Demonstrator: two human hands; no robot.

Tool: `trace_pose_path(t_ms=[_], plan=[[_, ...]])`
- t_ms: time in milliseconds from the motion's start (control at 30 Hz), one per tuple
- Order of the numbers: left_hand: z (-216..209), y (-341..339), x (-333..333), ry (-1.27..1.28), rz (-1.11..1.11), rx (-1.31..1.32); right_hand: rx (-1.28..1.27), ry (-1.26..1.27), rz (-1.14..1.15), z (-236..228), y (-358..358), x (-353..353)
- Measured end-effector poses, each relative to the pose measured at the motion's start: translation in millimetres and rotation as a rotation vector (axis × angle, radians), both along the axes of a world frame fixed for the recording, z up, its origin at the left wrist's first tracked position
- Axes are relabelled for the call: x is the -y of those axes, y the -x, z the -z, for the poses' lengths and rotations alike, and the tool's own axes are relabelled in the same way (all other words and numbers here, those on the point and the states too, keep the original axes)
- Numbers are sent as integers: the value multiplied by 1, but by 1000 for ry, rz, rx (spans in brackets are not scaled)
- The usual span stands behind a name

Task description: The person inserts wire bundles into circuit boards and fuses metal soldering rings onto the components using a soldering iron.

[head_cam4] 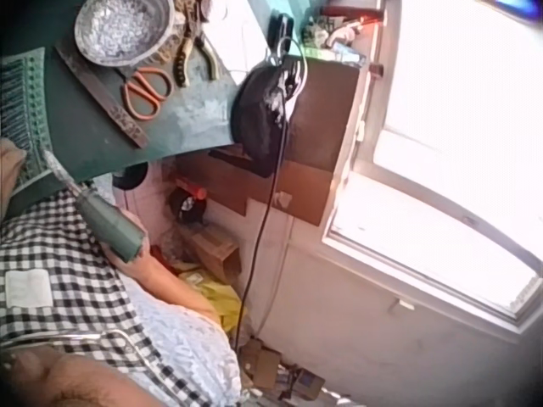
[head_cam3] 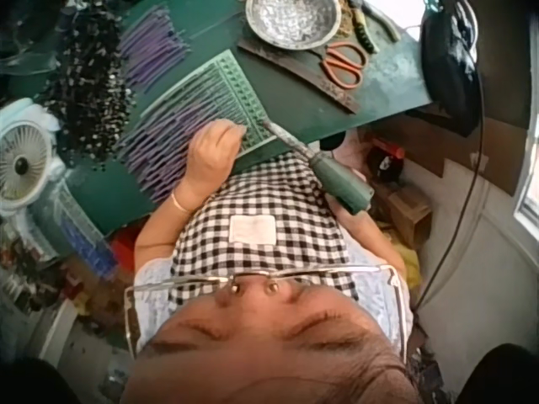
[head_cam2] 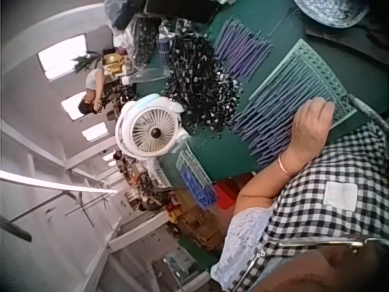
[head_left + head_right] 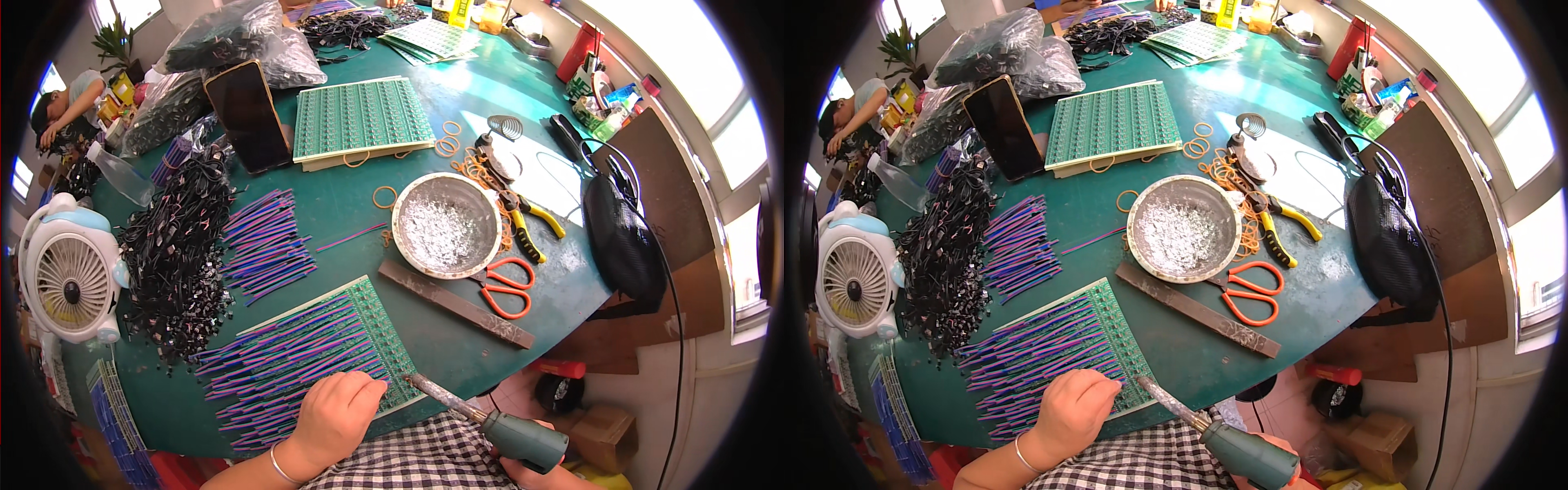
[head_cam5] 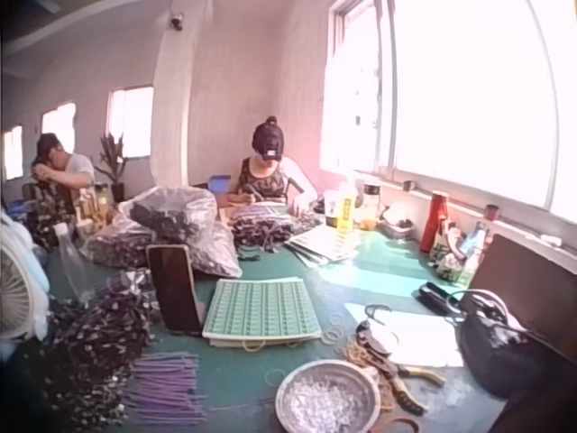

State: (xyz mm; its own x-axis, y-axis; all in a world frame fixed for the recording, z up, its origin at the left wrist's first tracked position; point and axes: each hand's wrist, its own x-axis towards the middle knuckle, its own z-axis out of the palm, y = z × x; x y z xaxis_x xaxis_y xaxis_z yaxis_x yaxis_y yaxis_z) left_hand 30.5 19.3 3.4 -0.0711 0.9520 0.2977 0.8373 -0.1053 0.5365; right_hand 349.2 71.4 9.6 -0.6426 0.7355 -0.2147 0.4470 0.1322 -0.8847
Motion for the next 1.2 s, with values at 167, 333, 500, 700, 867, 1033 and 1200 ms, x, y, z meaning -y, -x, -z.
trace_pose_path(t_ms=[167,333,500,700,867,1033,1200], plan=[[3,-1,0,-15,1,21,39,25,-33,-7,3,-3],[3,-3,0,-26,4,28,-27,-26,-42,19,-2,0],[5,-2,-1,-24,13,13,-198,-152,-17,-1,22,-9],[5,-2,1,-12,6,-8,-200,-23,2,-10,28,-10],[3,-2,0,-8,11,-4,-180,-288,-162,-16,34,-20],[3,-3,0,2,4,-16,-174,-153,-41,-13,32,-14],[4,-3,0,-10,-4,-3,-190,-127,-17,-9,28,-11]])
